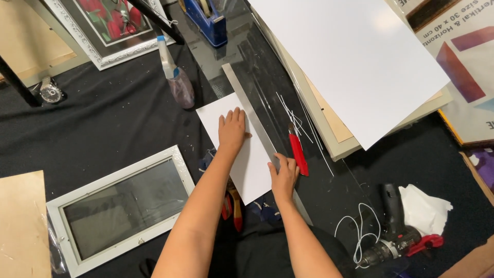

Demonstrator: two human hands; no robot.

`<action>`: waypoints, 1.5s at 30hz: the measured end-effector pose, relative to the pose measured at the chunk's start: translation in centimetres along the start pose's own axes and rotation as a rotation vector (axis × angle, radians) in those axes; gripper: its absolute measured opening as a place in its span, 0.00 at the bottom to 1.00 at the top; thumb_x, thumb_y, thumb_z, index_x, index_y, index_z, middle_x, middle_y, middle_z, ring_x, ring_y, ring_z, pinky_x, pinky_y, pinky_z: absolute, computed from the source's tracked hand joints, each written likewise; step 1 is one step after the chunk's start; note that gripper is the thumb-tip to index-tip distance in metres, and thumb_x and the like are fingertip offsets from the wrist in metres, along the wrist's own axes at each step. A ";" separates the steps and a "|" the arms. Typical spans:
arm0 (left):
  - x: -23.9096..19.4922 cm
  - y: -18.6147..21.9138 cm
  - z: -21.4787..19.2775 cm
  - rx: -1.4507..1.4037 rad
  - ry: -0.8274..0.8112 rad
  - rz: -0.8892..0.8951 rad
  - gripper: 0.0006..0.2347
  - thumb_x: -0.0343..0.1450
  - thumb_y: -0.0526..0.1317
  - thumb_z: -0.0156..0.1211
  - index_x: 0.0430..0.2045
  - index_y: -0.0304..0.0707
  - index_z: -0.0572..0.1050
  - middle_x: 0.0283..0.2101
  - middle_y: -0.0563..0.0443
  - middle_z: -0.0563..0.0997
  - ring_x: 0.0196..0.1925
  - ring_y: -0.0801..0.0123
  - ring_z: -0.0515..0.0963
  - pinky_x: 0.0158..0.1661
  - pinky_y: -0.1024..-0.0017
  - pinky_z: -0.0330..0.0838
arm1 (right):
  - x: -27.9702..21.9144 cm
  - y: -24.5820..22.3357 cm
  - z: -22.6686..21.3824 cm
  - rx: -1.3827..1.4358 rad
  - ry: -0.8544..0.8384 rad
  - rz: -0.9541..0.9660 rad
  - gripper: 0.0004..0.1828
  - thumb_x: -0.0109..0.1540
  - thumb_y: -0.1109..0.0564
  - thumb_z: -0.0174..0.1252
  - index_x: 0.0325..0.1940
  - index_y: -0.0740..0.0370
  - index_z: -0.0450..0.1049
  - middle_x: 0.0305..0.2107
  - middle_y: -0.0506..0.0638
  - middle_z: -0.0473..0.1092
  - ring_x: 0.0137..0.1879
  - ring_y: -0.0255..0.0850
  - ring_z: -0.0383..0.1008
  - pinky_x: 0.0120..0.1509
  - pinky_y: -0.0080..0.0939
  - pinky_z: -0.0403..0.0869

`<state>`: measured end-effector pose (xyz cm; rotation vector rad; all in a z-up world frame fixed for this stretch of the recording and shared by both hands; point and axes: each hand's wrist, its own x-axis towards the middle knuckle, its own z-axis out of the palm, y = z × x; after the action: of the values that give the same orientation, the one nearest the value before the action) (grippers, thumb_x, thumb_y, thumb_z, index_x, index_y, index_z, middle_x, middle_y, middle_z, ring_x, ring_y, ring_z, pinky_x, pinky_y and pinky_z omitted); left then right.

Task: A person prepares a paper insert for a picture frame by brushing the frame clean and then cutting the paper to the correct dimensions using a ruler and a utility knife.

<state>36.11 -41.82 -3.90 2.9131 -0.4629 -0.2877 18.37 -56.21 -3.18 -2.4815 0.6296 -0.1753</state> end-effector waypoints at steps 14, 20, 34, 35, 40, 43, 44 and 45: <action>3.4 1.1 0.4 0.109 -0.039 -0.049 0.44 0.59 0.59 0.74 0.69 0.43 0.62 0.63 0.47 0.68 0.62 0.56 0.69 0.63 0.50 0.57 | 0.0 0.6 0.5 -0.069 0.013 -0.006 0.18 0.60 0.53 0.67 0.54 0.46 0.75 0.43 0.49 0.66 0.50 0.51 0.69 0.55 0.51 0.71; 1.9 2.5 -3.6 0.054 -0.189 -0.089 0.42 0.66 0.50 0.71 0.74 0.39 0.52 0.78 0.44 0.49 0.77 0.53 0.53 0.70 0.49 0.52 | 1.1 2.5 0.7 -0.038 -0.075 0.070 0.20 0.58 0.55 0.68 0.54 0.49 0.74 0.40 0.48 0.68 0.48 0.50 0.72 0.53 0.50 0.73; 3.0 1.2 0.0 -0.056 -0.174 -0.072 0.45 0.65 0.47 0.74 0.75 0.38 0.49 0.79 0.44 0.47 0.79 0.51 0.50 0.70 0.43 0.56 | 0.8 0.0 -1.7 -0.053 -0.138 0.111 0.18 0.58 0.59 0.68 0.51 0.55 0.76 0.41 0.52 0.72 0.51 0.53 0.75 0.51 0.51 0.76; 3.2 1.1 0.5 -0.054 -0.169 -0.067 0.46 0.65 0.47 0.74 0.75 0.38 0.49 0.79 0.44 0.47 0.79 0.51 0.50 0.70 0.43 0.56 | 0.8 -0.2 -1.9 -0.042 -0.149 0.114 0.17 0.59 0.60 0.67 0.51 0.57 0.75 0.41 0.53 0.72 0.52 0.53 0.75 0.52 0.51 0.76; 3.4 0.9 0.9 -0.065 -0.163 -0.064 0.46 0.64 0.47 0.74 0.75 0.38 0.48 0.79 0.44 0.46 0.79 0.50 0.50 0.69 0.42 0.55 | 0.9 -0.8 -2.5 -0.030 -0.155 0.103 0.16 0.59 0.61 0.66 0.50 0.59 0.75 0.41 0.54 0.72 0.52 0.54 0.75 0.52 0.53 0.77; 3.6 0.8 1.2 -0.060 -0.164 -0.068 0.46 0.64 0.48 0.74 0.75 0.39 0.49 0.79 0.44 0.47 0.79 0.51 0.50 0.69 0.41 0.56 | 1.2 0.5 -2.2 0.009 -0.197 0.155 0.15 0.60 0.61 0.66 0.51 0.58 0.76 0.42 0.54 0.72 0.52 0.51 0.75 0.52 0.49 0.77; 3.7 0.8 1.2 -0.058 -0.165 -0.067 0.46 0.64 0.48 0.74 0.75 0.38 0.49 0.79 0.44 0.47 0.79 0.51 0.50 0.69 0.42 0.56 | 1.3 1.7 -1.8 -0.011 -0.189 0.143 0.15 0.58 0.60 0.68 0.47 0.58 0.75 0.40 0.53 0.72 0.51 0.52 0.75 0.51 0.51 0.77; 3.7 0.8 1.2 -0.057 -0.166 -0.066 0.46 0.64 0.48 0.75 0.75 0.38 0.49 0.79 0.44 0.47 0.79 0.51 0.50 0.69 0.42 0.56 | 1.5 3.0 -1.4 -0.032 -0.182 0.132 0.15 0.55 0.59 0.70 0.44 0.57 0.75 0.38 0.51 0.72 0.50 0.53 0.76 0.50 0.53 0.76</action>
<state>39.09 -43.96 -5.53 2.8655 -0.3756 -0.5466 18.11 -59.79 -3.65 -2.4409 0.7193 0.1103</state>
